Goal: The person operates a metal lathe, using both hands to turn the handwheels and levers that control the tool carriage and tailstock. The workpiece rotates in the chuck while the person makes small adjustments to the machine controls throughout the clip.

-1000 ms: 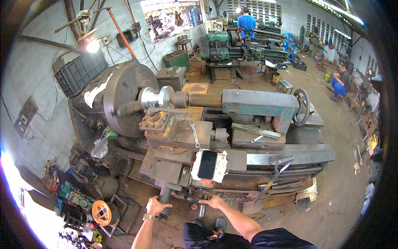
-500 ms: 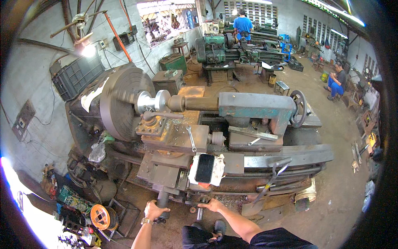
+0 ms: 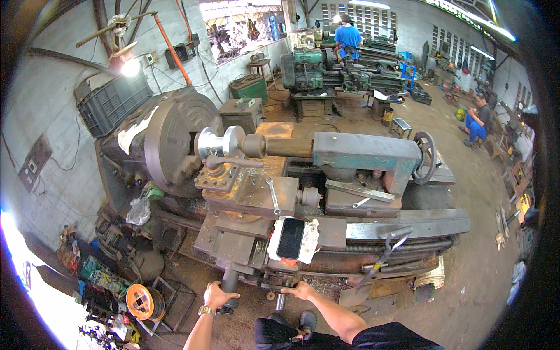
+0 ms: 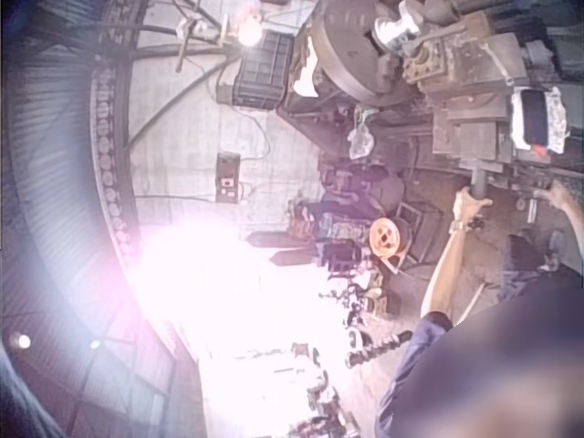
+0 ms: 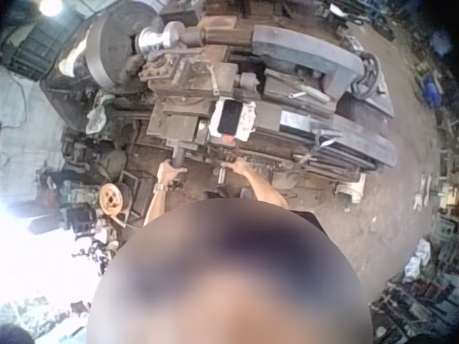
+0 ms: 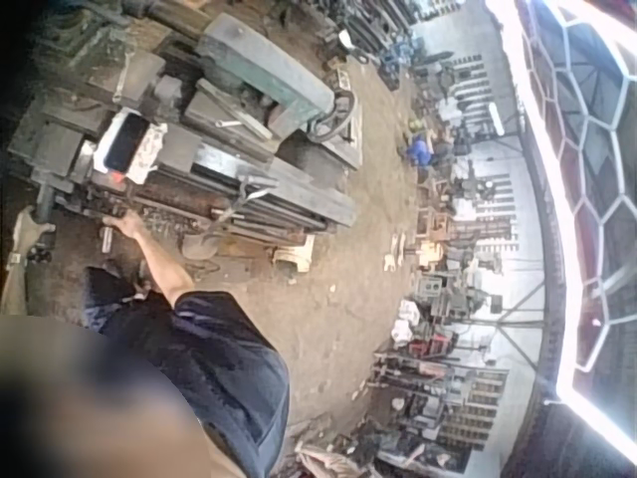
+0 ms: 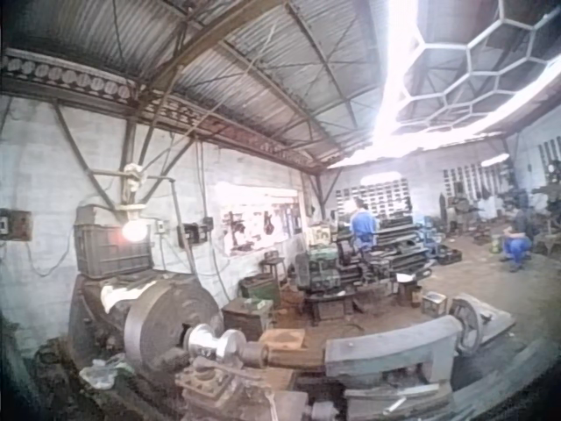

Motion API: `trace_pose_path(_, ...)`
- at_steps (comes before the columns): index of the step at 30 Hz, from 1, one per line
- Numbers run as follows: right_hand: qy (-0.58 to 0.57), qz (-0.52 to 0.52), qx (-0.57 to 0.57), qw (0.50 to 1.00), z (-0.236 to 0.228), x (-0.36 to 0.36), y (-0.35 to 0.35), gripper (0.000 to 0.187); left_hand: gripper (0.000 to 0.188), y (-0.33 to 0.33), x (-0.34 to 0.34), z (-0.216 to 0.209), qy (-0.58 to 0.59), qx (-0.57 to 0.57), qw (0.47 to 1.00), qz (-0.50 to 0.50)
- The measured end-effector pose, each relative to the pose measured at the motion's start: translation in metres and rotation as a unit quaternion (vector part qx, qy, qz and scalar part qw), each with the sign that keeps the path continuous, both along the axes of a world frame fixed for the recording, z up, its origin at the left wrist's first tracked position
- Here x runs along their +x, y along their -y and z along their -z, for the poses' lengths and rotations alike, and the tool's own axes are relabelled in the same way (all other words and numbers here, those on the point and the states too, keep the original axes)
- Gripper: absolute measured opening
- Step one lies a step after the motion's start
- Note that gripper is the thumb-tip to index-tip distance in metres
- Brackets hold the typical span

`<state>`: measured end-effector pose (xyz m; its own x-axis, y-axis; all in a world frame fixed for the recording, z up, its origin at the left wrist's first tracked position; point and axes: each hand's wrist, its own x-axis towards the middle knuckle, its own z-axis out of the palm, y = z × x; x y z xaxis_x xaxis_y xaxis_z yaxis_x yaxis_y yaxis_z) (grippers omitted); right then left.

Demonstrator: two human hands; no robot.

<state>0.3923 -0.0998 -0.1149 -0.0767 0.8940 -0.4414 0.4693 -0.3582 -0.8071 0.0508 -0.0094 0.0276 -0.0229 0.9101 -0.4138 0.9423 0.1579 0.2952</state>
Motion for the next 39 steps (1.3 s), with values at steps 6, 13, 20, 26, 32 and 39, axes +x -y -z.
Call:
trace_pose_path(6,-0.002,-0.002,-0.044,0.999,-0.018,0.004,0.002,0.091,0.109,-0.001,-0.001,0.0,0.016,-0.027,0.999,0.0)
trace_pose_path(13,0.024,-0.017,-0.076,0.997,0.027,0.006,0.0,0.085,0.111,0.0,-0.002,0.005,-0.004,0.001,1.0,0.009)
trace_pose_path(20,0.042,-0.017,-0.102,0.994,0.057,0.009,0.0,0.069,0.105,0.005,-0.002,0.004,0.004,0.041,0.999,0.007)
trace_pose_path(26,-0.027,0.0,-0.063,0.998,0.065,0.008,0.0,0.06,0.108,0.005,0.002,-0.004,-0.007,0.025,1.0,0.014)
trace_pose_path(32,-0.024,-0.002,-0.053,0.998,0.076,0.01,0.003,0.065,0.111,0.004,0.004,-0.008,0.0,0.001,1.0,0.003)
trace_pose_path(39,0.019,-0.029,-0.066,0.997,0.069,0.015,0.004,0.071,0.112,0.0,0.001,0.001,-0.014,-0.001,1.0,0.009)
